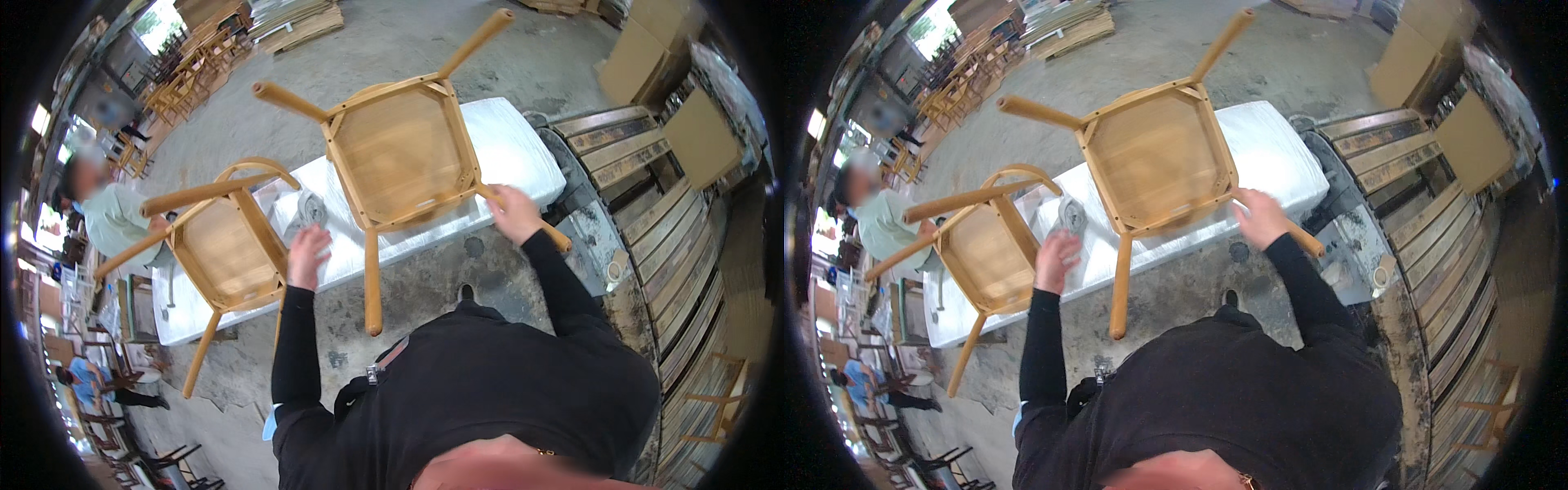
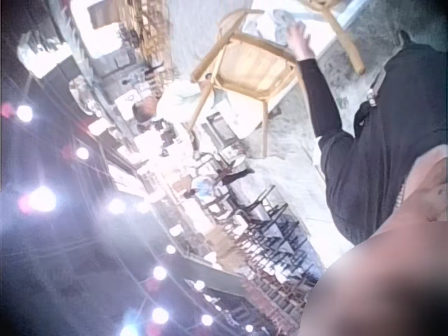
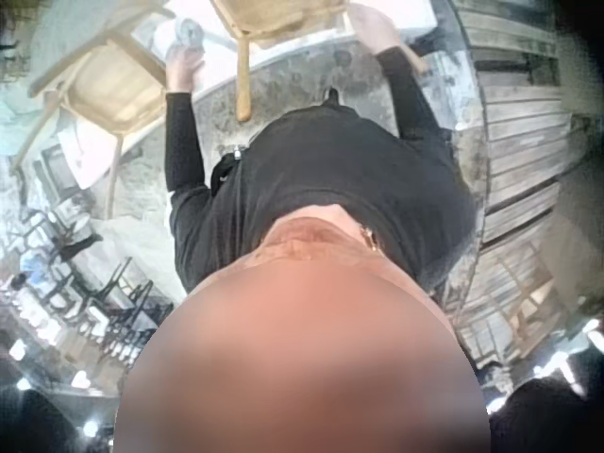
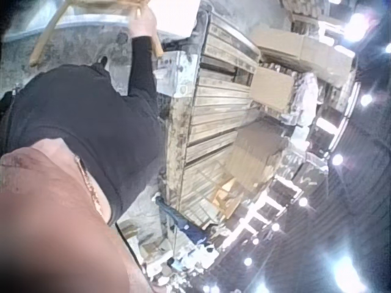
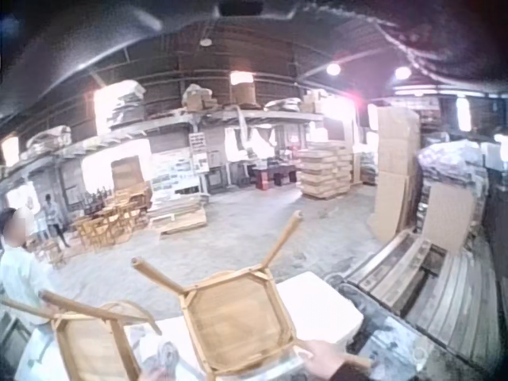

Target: The person wipes a wooden chair with a cloth, then places it on a pallet. They pick up a white sheet and wrap the chair, followed by wrapping it with foam padding. The task occurs in a workshop with other workers visible in the background.

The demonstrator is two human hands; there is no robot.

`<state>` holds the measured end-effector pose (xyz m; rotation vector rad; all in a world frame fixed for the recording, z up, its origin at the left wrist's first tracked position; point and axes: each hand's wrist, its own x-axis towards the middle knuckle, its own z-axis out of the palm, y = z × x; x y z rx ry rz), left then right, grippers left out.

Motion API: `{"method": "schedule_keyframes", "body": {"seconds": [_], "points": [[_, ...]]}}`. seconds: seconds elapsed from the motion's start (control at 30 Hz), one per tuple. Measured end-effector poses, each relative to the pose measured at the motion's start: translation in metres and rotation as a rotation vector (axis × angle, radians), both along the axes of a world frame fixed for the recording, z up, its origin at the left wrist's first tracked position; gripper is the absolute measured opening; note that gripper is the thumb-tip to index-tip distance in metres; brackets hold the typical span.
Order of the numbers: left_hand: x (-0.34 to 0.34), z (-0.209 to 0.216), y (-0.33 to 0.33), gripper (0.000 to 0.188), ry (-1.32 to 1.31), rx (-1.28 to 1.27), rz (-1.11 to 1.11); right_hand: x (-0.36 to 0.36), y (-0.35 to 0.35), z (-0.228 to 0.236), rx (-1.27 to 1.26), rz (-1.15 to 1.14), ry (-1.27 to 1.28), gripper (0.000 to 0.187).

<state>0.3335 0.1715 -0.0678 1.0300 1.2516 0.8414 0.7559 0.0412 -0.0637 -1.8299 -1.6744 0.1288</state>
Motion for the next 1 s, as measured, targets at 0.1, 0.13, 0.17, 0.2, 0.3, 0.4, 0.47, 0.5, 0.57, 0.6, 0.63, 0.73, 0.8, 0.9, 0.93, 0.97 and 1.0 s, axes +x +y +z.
{"method": "schedule_keyframes", "body": {"seconds": [0.1,0.13,0.17,0.2,0.3,0.4,0.47,0.5,0.57,0.6,0.63,0.73,0.8,0.9,0.93,0.97,1.0], "points": [[0.027,0.041,0.039,0.040,-0.086,0.078,-0.126,0.052,-0.036,0.021,-0.154,-0.174,-0.154,0.049],[0.041,0.050,0.049,0.041,-0.119,0.080,-0.169,0.065,-0.043,0.022,-0.288,-0.244,-0.202,0.053],[0.053,0.057,0.056,0.041,-0.163,0.099,-0.218,0.073,-0.050,0.020,-0.455,-0.181,-0.125,0.058],[0.066,0.062,0.064,0.041,-0.185,0.049,-0.186,0.081,-0.054,0.018,-0.630,-0.188,-0.095,0.063],[0.105,0.064,0.093,0.039,-0.207,-0.027,-0.005,0.094,-0.061,0.006,-0.659,0.013,0.165,0.070],[0.135,0.060,0.118,0.035,0.168,0.120,0.094,0.104,-0.059,0.001,-0.836,0.033,0.515,0.070],[0.154,0.066,0.137,0.032,0.153,0.196,-0.006,0.110,-0.056,0.000,-0.865,0.036,0.643,0.071],[0.166,0.072,0.150,0.031,0.183,0.248,-0.053,0.112,-0.055,-0.001,-0.888,0.057,0.685,0.073],[0.188,0.085,0.180,0.029,0.210,0.309,-0.102,0.116,-0.054,-0.004,-0.854,0.090,0.773,0.069],[0.200,0.092,0.199,0.028,0.204,0.320,-0.103,0.117,-0.054,-0.006,-0.836,0.090,0.833,0.068],[0.212,0.099,0.220,0.027,0.198,0.330,-0.105,0.118,-0.054,-0.009,-0.852,0.078,0.864,0.068],[0.246,0.108,0.295,0.027,0.290,0.390,-0.053,0.120,-0.054,-0.017,-0.884,0.052,0.908,0.068],[0.262,0.100,0.348,0.028,0.433,0.417,-0.034,0.121,-0.055,-0.021,-0.897,0.048,0.882,0.068],[0.277,0.073,0.426,0.032,0.749,0.369,-0.155,0.121,-0.058,-0.026,-0.783,0.004,0.785,0.072],[0.278,0.059,0.448,0.034,0.888,0.297,-0.271,0.120,-0.059,-0.027,-0.757,-0.019,0.727,0.074],[0.280,0.046,0.470,0.036,1.024,0.225,-0.389,0.120,-0.060,-0.028,-0.785,-0.061,0.716,0.074],[0.280,0.029,0.484,0.038,1.057,0.183,-0.457,0.119,-0.060,-0.028,-0.815,-0.102,0.706,0.074]]}}
